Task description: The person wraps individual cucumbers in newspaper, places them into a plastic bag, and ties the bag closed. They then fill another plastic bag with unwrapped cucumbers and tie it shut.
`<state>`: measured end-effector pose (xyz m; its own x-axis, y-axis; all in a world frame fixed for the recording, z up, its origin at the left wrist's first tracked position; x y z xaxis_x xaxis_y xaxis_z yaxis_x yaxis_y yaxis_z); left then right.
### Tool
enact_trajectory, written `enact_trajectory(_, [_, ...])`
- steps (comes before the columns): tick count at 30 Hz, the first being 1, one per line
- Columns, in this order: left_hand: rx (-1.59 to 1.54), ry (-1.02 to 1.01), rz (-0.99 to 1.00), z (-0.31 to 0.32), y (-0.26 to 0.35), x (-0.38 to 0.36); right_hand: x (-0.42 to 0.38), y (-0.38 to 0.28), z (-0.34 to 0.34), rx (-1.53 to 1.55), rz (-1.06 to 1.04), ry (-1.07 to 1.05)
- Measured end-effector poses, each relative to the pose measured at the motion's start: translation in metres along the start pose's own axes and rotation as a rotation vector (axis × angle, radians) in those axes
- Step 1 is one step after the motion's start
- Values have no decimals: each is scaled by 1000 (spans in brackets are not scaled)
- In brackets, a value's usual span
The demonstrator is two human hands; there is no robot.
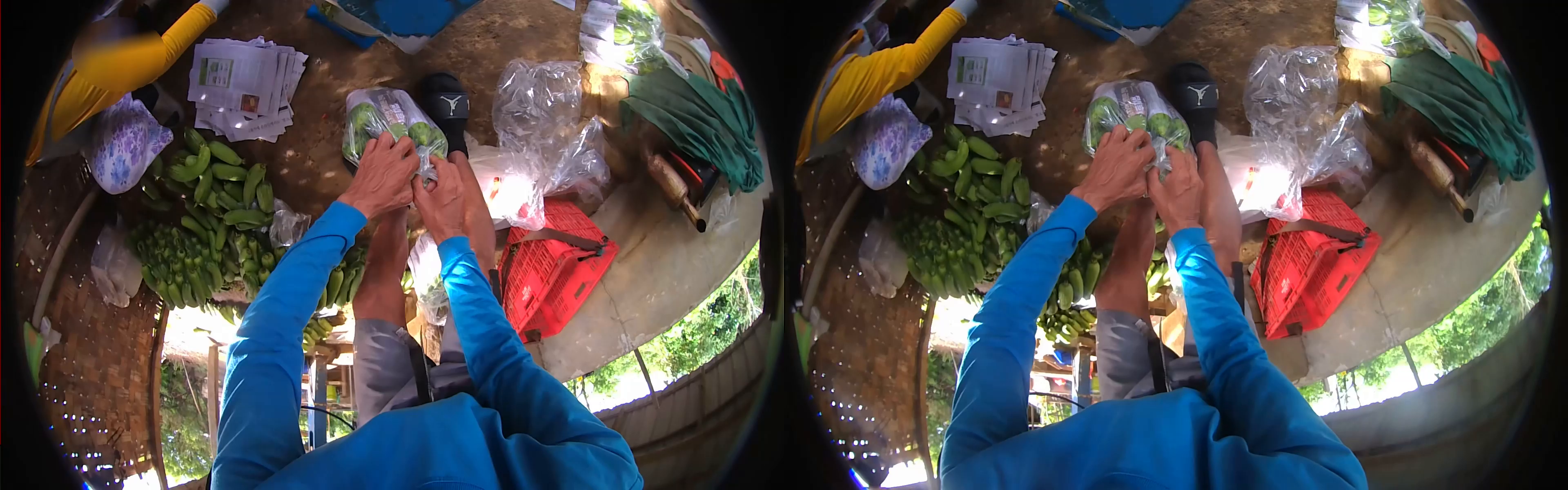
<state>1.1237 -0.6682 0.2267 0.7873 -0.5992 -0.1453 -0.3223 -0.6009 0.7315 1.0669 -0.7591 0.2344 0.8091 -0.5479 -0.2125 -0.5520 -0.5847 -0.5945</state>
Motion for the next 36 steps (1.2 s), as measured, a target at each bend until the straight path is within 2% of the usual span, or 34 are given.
enact_trajectory(2, [7, 3, 1, -1, 0, 1, -10, 13, 14, -6, 167, -197])
enact_trajectory(3, [-20, 4, -8, -2, -2, 0, -12, 18, 17, -7, 165, -201])
enact_trajectory(5, [-44, 3, -25, -6, -7, -3, -10, 8, 17, 18, -62, -128])
enact_trajectory(7, [-304, 154, -122, -28, -14, -2, -11, 14, 16, 79, 12, -168])
enact_trajectory(8, [-303, 156, -125, -33, -13, -5, -10, 20, 17, 139, 84, -200])
enact_trajectory(9, [-293, 245, -169, -55, -10, -9, -9, 26, 18, 139, 80, -202])
enact_trajectory(10, [-282, 333, -214, -71, -6, -16, -13, 38, 26, 293, 193, -261])
enact_trajectory(11, [-281, 334, -217, -72, 2, -26, -18, 49, 33, 447, 308, -321])
enact_trajectory(12, [-328, 310, -331, -66, -1, -40, -13, 50, 30, 449, 309, -326])
enact_trajectory(13, [-372, 284, -445, -58, -5, -55, -21, 62, 41, 484, 549, -473])
enact_trajectory(14, [-368, 283, -448, -54, -2, -65, -38, 68, 50, 513, 790, -619])
enact_trajectory(15, [-432, 278, -587, -42, -10, -79, -37, 66, 51, 515, 788, -621])
enact_trajectory(16, [-498, 270, -727, -30, -17, -91, -48, 70, 54, 628, 981, -633])
enact_trajectory(17, [-499, 269, -728, -24, -15, -97, -59, 71, 56, 738, 1177, -638])
enact_trajectory(18, [-546, 253, -792, -15, -15, -103, -59, 73, 55, 738, 1177, -636])
enact_trajectory(20, [-593, 238, -851, 1, -16, -110, -77, 68, 64, 772, 1333, -840])
enact_trajectory(22, [-722, 143, -995, 24, -15, -119, -77, 70, 69, 752, 1314, -890])
enact_trajectory(24, [-719, 200, -997, 23, -12, -119, -80, 69, 71, 736, 1294, -938])
enact_trajectory(28, [-658, 353, -929, 16, -4, -104, -69, 61, 58, 702, 1174, -870])
enact_trajectory(33, [-572, 297, -985, 24, -15, -99, -60, 49, 45, 685, 1050, -870])
enact_trajectory(35, [-531, 264, -974, 30, -16, -103, -51, 47, 42, 673, 840, -818])
enact_trajectory(36, [-584, 293, -958, 29, -14, -103, -54, 49, 42, 675, 844, -815])
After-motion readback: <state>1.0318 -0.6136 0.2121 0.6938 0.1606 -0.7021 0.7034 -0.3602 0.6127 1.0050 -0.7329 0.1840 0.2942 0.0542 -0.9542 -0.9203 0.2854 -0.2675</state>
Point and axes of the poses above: each hand's wrist, its own x-axis towards the middle knuckle, its own z-axis out of the palm, y = z × x, the point moved 10 cm from there along x, towards the middle knuckle, and after that the axes turned 14 degrees about y, right-handed, at the moved point
